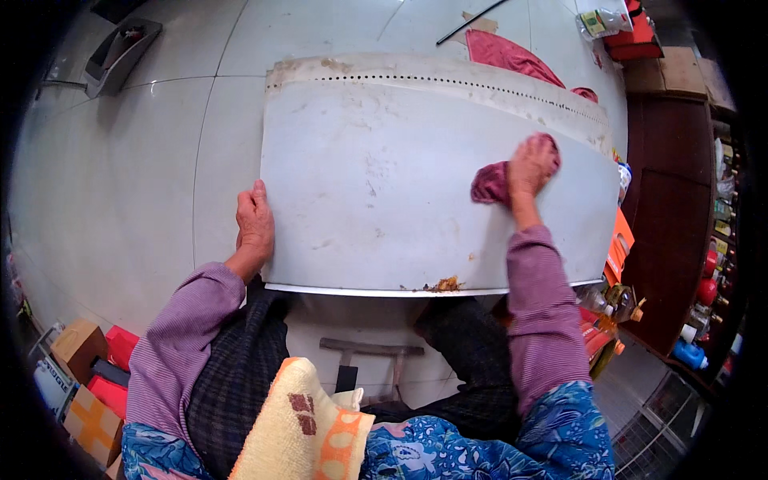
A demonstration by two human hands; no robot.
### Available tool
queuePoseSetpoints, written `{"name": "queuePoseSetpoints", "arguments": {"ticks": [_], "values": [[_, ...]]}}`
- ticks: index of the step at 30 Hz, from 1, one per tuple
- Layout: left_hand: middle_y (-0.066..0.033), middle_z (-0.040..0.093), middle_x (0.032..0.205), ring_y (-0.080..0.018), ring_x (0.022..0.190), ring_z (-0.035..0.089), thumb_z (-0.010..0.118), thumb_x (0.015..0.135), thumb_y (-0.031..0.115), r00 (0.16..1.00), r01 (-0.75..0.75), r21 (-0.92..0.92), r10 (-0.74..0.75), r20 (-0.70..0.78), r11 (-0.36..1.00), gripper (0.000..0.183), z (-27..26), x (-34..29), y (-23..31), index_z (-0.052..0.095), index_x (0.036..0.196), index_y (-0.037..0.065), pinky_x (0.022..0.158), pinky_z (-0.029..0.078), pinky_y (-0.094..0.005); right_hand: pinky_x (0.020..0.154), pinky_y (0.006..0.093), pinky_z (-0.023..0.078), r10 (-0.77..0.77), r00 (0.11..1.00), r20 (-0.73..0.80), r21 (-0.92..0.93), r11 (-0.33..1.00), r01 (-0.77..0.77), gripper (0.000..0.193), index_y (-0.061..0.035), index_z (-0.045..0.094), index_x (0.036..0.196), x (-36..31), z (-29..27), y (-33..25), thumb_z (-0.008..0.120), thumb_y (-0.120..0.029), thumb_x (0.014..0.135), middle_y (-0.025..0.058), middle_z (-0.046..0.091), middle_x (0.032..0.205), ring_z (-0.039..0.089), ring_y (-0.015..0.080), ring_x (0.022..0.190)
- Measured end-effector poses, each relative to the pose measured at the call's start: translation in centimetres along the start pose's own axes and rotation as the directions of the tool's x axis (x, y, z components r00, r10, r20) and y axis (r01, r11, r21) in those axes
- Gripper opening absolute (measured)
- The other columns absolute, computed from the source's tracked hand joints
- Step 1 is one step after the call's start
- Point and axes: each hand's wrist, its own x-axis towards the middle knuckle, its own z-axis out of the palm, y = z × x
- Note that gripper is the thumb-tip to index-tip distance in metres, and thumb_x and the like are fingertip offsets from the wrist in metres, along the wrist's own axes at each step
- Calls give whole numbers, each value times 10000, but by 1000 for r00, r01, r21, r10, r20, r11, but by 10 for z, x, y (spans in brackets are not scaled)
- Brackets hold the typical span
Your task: The person wipes a large white metal shelf panel with a pink cloth, wringing the cloth out in a bucket of water halfway through, and continues cleaning both sides of the panel.
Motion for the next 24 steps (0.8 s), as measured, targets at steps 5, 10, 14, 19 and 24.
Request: {"name": "queuePoseSetpoints", "arguments": {"ticks": [5,10,14,19,24], "values": [[-136,554,795,-217,760,509,464,936,475,999,4,23,-5,37,1000,479,1,1,4,522,878,3,737,437,-350,1074,482,269,-612,764,-204,442,638,630,499,9,472,1259,-69,-10,-240,493,-72,768,208,469,1291,382,369,1258],[-137,565,806,-217,762,526,458,947,451,999,-12,-19,12,30,1000,454,-2,0,-1,513,862,8,732,442,-346,1053,464,301,-820,522,-234,734,203,649,291,-143,594,1109,-124,-57,-299,546,-168,823,67,532,1253,464,248,1216],[-124,560,782,-206,734,516,474,947,427,997,66,-58,-63,50,996,429,-6,-3,1,502,851,10,711,443,-351,976,437,335,-708,698,-105,559,539,630,300,-134,577,1144,-42,-46,-219,500,-125,854,64,545,1233,481,250,1183],[-119,534,735,-204,706,496,491,946,399,1000,17,-109,-14,26,994,402,0,-3,8,490,835,12,679,437,-349,1001,459,316,-239,968,-72,162,955,248,277,-157,585,1106,17,-13,-100,484,-163,848,58,523,1242,427,261,1204],[-130,538,730,-214,697,495,497,947,375,999,38,-136,-34,32,990,386,0,-1,1,483,828,8,676,434,-363,1029,449,310,-505,825,-254,436,701,564,299,-47,575,1110,-39,-1,-257,491,-131,835,142,544,1194,448,318,1190]]}}
